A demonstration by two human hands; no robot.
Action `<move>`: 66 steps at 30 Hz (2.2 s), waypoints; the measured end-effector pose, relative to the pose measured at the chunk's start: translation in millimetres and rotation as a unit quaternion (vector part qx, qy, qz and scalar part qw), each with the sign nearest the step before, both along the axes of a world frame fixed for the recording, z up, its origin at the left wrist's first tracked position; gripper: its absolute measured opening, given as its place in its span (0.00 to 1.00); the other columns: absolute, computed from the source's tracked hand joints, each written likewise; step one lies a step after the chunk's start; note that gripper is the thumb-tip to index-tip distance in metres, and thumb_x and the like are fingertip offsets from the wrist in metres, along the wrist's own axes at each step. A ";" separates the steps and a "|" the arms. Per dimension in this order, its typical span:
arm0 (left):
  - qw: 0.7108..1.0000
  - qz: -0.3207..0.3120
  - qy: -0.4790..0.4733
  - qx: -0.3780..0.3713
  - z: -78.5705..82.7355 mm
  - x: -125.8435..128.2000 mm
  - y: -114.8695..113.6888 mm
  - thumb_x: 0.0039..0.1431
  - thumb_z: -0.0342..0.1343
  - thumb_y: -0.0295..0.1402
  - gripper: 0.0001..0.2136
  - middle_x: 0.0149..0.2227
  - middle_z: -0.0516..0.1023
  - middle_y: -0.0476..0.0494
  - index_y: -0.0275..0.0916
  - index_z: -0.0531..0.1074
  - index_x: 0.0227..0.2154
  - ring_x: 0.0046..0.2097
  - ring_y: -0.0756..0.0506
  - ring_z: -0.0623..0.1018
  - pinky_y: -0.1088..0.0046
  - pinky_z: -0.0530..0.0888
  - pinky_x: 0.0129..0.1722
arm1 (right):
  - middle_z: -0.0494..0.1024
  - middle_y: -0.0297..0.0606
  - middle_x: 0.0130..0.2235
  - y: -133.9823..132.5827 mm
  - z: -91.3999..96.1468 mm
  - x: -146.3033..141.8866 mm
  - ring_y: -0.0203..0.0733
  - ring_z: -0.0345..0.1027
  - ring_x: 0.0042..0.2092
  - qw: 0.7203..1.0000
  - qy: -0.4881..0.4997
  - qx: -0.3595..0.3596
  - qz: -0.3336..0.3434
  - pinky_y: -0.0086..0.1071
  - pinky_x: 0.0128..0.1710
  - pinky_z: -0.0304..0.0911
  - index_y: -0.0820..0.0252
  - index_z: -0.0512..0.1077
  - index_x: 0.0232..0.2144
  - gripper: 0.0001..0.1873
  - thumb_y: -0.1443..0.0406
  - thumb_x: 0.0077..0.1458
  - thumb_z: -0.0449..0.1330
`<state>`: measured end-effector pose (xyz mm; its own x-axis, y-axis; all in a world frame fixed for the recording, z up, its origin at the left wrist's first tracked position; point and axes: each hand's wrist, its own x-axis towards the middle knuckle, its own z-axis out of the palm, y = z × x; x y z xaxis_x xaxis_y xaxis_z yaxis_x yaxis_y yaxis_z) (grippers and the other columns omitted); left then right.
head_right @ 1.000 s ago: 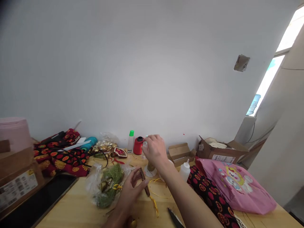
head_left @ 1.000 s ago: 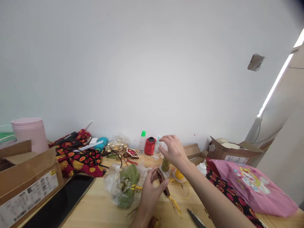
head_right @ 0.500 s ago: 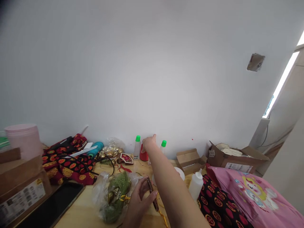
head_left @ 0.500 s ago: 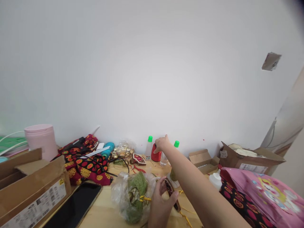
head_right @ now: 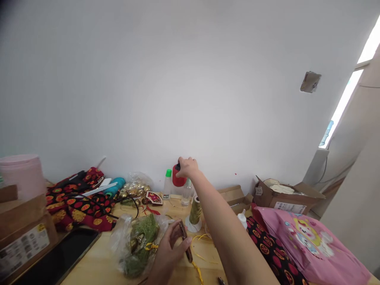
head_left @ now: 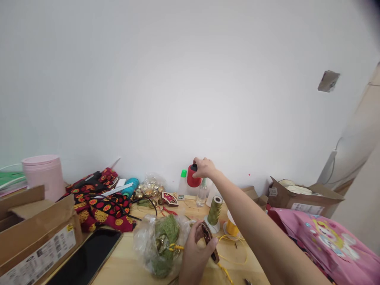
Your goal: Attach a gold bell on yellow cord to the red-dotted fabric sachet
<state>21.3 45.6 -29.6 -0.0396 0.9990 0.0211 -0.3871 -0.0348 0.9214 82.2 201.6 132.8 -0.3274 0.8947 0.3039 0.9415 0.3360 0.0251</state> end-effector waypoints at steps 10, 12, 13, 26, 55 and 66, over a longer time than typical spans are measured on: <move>0.995 -0.037 -0.090 -0.014 14.2 -7.5 -4.5 0.38 0.61 0.30 0.21 0.40 0.73 0.38 0.36 0.64 0.39 0.44 0.42 0.72 0.71 0.68 0.42 | 0.64 0.38 0.43 -103.9 46.8 66.5 0.41 0.60 0.44 0.887 0.411 0.120 0.171 0.32 0.39 0.59 0.56 0.53 0.44 0.22 0.63 0.44 0.53; 0.990 -0.067 -0.120 -0.018 16.3 -8.8 -6.6 0.43 0.58 0.31 0.19 0.39 0.73 0.41 0.38 0.64 0.41 0.43 0.43 0.73 0.71 0.70 0.39 | 0.65 0.38 0.43 -139.2 31.4 84.1 0.43 0.61 0.43 0.850 0.485 0.063 0.196 0.33 0.38 0.60 0.55 0.55 0.43 0.23 0.62 0.43 0.55; 0.987 -0.080 -0.138 -0.020 16.8 -9.2 -7.1 0.45 0.57 0.31 0.18 0.37 0.74 0.43 0.39 0.64 0.41 0.41 0.44 0.74 0.72 0.70 0.37 | 0.65 0.39 0.43 -155.7 18.9 91.8 0.45 0.61 0.43 0.843 0.502 0.027 0.191 0.34 0.38 0.60 0.54 0.56 0.43 0.24 0.62 0.41 0.57; 0.951 -0.113 -0.263 -0.119 26.5 -18.1 -5.2 0.51 0.48 0.27 0.14 0.33 0.77 0.41 0.38 0.66 0.42 0.38 0.42 0.76 0.62 0.73 0.35 | 0.68 0.36 0.35 -253.4 -101.6 127.3 0.42 0.63 0.38 0.877 0.459 -0.120 0.078 0.34 0.40 0.60 0.58 0.62 0.36 0.23 0.75 0.32 0.54; 0.934 -0.289 -0.178 -0.107 45.2 -13.2 -24.6 0.47 0.53 0.26 0.11 0.36 0.73 0.38 0.33 0.70 0.37 0.26 0.51 0.71 0.78 0.66 0.21 | 0.60 0.44 0.52 -204.8 -102.8 146.3 0.44 0.51 0.54 0.738 0.557 -0.276 0.264 0.40 0.53 0.46 0.56 0.53 0.52 0.39 0.65 0.36 0.65; 0.922 -0.371 -0.072 -0.082 41.2 -14.9 -32.2 0.47 0.56 0.29 0.12 0.31 0.74 0.41 0.34 0.71 0.37 0.24 0.53 0.70 0.81 0.64 0.21 | 0.66 0.37 0.41 -210.2 -119.0 134.6 0.43 0.61 0.44 0.775 0.578 -0.195 0.165 0.36 0.46 0.56 0.56 0.55 0.48 0.40 0.65 0.32 0.68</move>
<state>6.4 13.4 11.6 0.6653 0.7418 -0.0842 -0.3675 0.4236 0.8280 216.8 -8.6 13.8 -0.2693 0.9175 0.2928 0.1198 0.3336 -0.9351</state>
